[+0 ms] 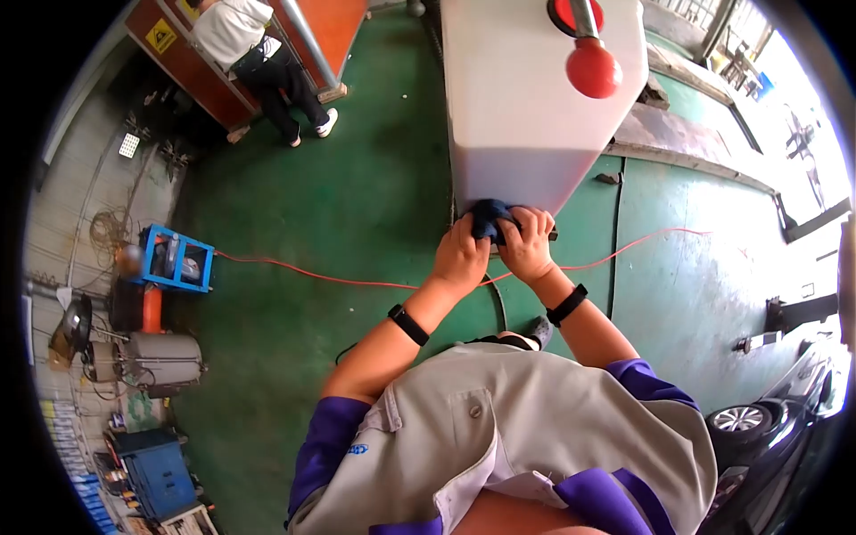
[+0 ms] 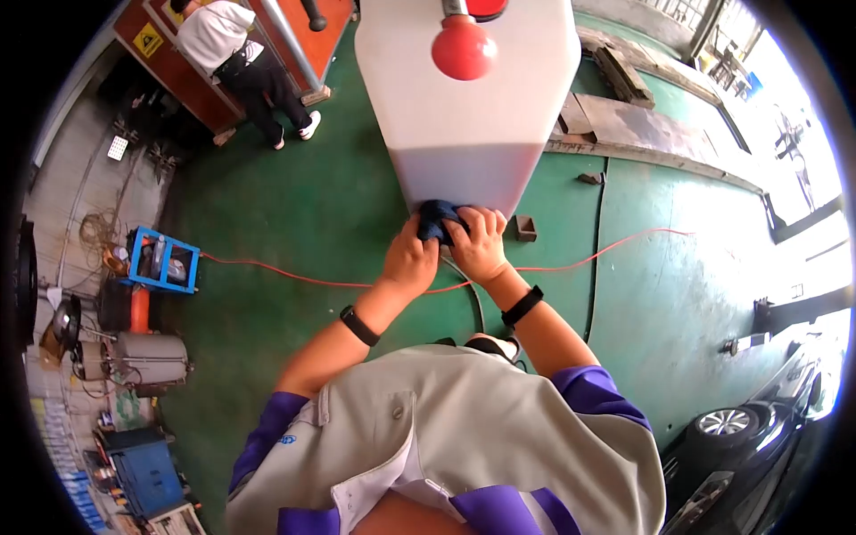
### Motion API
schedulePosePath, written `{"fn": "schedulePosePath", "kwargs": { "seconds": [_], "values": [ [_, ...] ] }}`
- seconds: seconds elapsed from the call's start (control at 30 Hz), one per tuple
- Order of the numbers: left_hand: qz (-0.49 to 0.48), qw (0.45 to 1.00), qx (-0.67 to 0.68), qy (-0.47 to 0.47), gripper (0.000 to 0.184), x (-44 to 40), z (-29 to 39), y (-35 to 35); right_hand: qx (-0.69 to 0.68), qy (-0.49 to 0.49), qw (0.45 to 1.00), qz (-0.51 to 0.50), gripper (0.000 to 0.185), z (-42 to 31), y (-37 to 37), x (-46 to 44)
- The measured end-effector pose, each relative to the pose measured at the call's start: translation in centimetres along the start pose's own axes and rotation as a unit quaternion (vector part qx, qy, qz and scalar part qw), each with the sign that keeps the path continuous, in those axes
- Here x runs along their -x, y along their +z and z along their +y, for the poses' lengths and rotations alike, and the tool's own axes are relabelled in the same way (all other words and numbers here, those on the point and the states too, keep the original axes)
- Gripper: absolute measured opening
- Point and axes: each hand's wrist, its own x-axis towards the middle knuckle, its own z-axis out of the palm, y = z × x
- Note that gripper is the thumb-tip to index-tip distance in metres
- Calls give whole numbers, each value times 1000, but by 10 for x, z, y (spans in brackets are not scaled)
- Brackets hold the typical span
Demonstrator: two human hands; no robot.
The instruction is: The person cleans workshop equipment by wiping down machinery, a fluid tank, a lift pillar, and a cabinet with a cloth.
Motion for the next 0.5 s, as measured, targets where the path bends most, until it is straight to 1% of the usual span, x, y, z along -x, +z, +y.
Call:
{"fn": "schedulePosePath", "kwargs": {
  "seconds": [0.07, 0.1, 0.2, 0.23, 0.33, 0.37, 0.4, 0.43, 0.5],
  "values": [
    [-40, 999, -17, -15, 23, 14, 3, 3, 5, 16, 998, -54, 38, -8, -10, 4],
    [-96, 994, 15, -52, 28, 16, 8, -3, 15, 23, 996, -82, 41, -13, -21, 0],
    [-142, 981, 79, -107, 38, 7, 21, -20, -73, 44, 980, -178, 44, -4, -33, -1],
    [-132, 979, 93, -122, 41, -1, 28, -29, -114, 30, 981, -152, 47, 0, -39, -9],
    [10, 993, 118, 1, 48, -35, 36, -54, -125, 43, 987, -88, 49, 0, -70, -40],
    [37, 991, 126, 10, 54, -53, 43, -69, -125, 35, 990, -47, 48, 0, -83, -56],
    [93, 988, 107, 58, 56, -70, 47, -78, -113, 37, 993, -1, 47, 0, -95, -69],
    [149, 979, 89, 104, 57, -88, 49, -87, -100, 29, 992, 67, 46, 3, -103, -81],
    [201, 964, 80, 154, 55, -121, 55, -108, -63, 6, 983, 174, 42, 5, -122, -114]
  ]
}}
